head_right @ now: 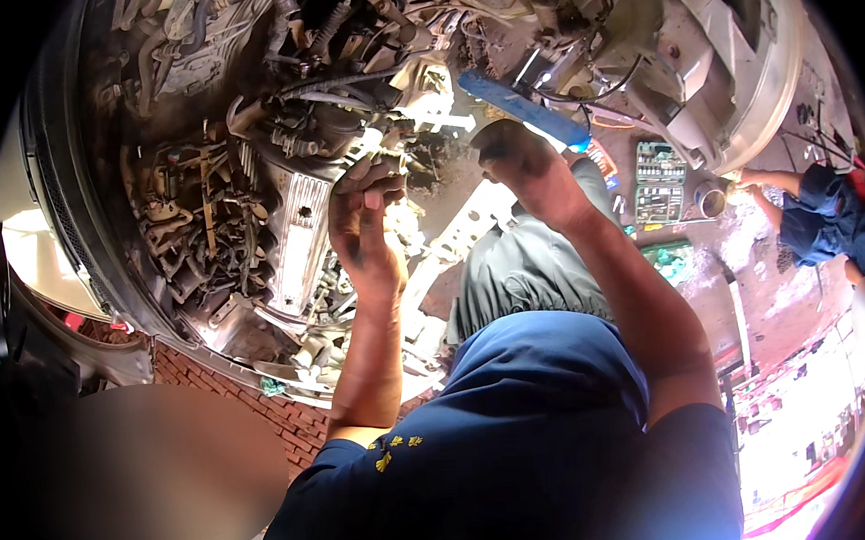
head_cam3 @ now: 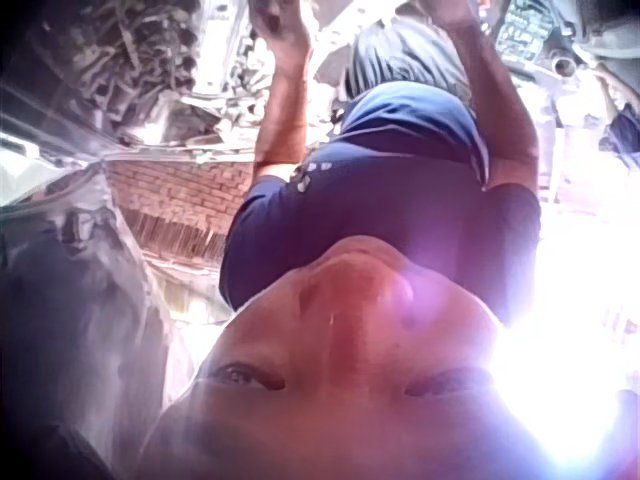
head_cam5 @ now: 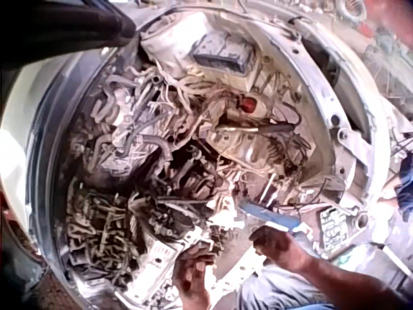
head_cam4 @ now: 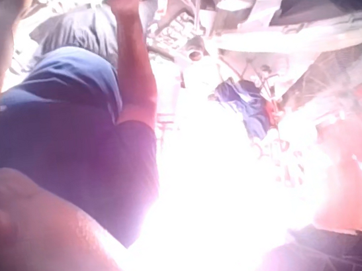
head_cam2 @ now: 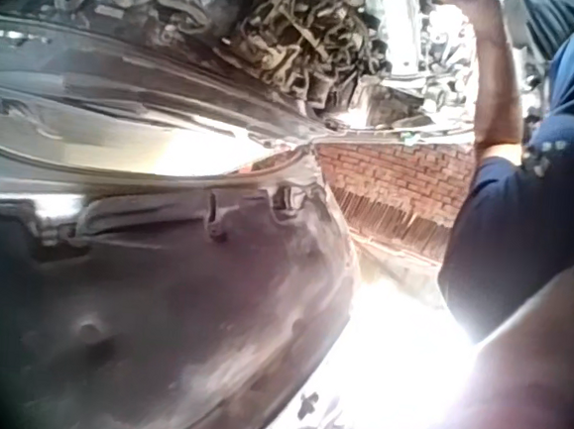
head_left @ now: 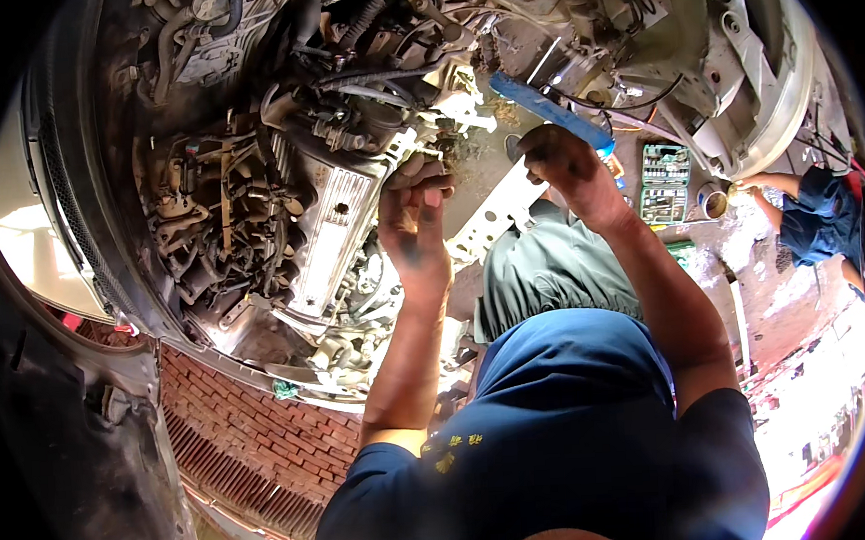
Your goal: The person works under the hood of a car, using a wrench to loosen and tighten bolts on engine components. They manipulate hoses and wires while adjusting parts within the engine bay.
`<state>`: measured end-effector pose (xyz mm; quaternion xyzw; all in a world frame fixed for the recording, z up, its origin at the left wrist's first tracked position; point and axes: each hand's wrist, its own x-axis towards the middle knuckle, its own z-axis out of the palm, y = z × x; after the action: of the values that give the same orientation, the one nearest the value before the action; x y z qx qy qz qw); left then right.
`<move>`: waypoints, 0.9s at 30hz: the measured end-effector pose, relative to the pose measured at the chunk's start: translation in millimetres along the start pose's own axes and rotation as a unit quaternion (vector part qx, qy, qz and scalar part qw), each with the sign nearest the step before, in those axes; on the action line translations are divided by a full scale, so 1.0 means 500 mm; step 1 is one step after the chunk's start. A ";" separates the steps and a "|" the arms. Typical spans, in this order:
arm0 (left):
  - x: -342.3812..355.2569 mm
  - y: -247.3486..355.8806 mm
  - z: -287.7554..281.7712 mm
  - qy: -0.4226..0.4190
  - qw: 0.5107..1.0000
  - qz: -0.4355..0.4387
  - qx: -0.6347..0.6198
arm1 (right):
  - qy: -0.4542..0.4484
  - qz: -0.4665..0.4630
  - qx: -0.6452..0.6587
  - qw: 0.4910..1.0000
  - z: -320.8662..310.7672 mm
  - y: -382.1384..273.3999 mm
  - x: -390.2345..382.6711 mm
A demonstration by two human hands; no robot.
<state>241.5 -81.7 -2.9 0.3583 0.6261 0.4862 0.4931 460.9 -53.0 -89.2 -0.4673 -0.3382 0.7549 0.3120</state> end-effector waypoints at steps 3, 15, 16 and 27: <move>-0.003 -0.019 0.000 0.029 0.999 -0.020 0.028 | 0.031 -0.115 -0.139 0.983 -0.035 0.030 0.020; 0.058 -0.143 0.083 0.132 0.979 -0.110 -0.109 | -0.029 0.066 -0.179 0.981 0.133 0.037 0.209; 0.058 -0.132 0.085 0.153 0.979 -0.122 -0.059 | 0.000 0.033 -0.161 0.986 0.142 0.036 0.197; 0.049 -0.041 -0.005 0.095 0.987 -0.115 -0.056 | 0.144 -0.200 -0.340 0.907 -0.061 0.004 0.170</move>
<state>233.3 -65.2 -29.3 0.2076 0.6789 0.4927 0.5032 457.4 19.4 -142.9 -0.5707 -0.6126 0.4405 0.3241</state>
